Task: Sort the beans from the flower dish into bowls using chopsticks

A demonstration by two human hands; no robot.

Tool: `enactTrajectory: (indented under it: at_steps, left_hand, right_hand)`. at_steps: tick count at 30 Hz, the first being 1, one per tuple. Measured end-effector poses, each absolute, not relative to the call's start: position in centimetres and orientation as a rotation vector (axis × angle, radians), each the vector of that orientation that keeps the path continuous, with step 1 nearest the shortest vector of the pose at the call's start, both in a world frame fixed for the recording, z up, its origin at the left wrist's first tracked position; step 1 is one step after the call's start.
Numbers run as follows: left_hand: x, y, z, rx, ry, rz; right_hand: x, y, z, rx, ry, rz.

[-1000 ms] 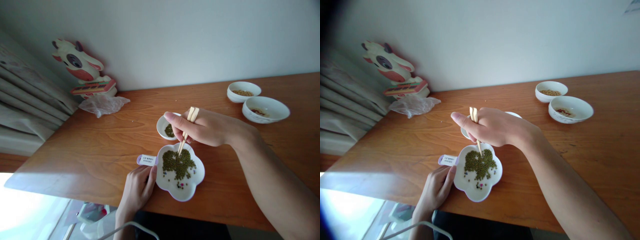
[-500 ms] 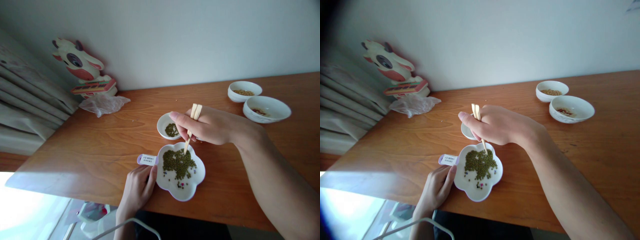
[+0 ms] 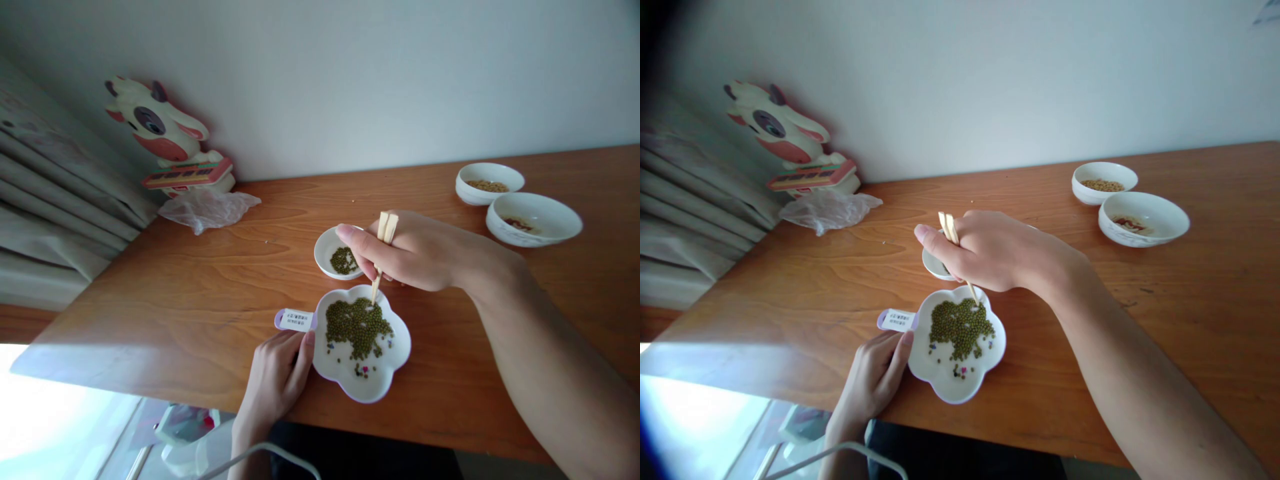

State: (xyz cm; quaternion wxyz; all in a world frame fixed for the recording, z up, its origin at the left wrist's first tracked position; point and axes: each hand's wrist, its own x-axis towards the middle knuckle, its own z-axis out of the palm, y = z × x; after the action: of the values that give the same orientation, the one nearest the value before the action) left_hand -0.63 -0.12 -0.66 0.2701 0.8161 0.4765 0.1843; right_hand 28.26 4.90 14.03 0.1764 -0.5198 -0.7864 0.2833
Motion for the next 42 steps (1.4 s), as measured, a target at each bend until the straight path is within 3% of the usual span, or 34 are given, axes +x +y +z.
enactTrajectory:
  at_steps: [16,22,31,38,42]
  left_hand:
    - [-0.7,-0.1,-0.7,2.176,1.267,0.483]
    - [-0.7,-0.2,-0.6,2.172,1.264,0.483]
    - [-0.6,-0.1,-0.3,2.182,1.265,0.482]
    - [-0.6,-0.1,-0.7,2.180,1.280,0.491]
    - [-0.7,0.0,-0.7,2.173,1.273,0.486]
  right_hand:
    - [27.0,4.2,14.2,-1.266,-2.218,1.088]
    - [26.5,4.2,14.4,-1.235,-2.248,1.001]
    - [25.1,3.4,14.5,-1.118,-2.250,1.322]
    - [25.7,3.8,14.8,-1.144,-2.278,1.053]
    - [26.1,3.7,14.9,-1.145,-2.286,1.130]
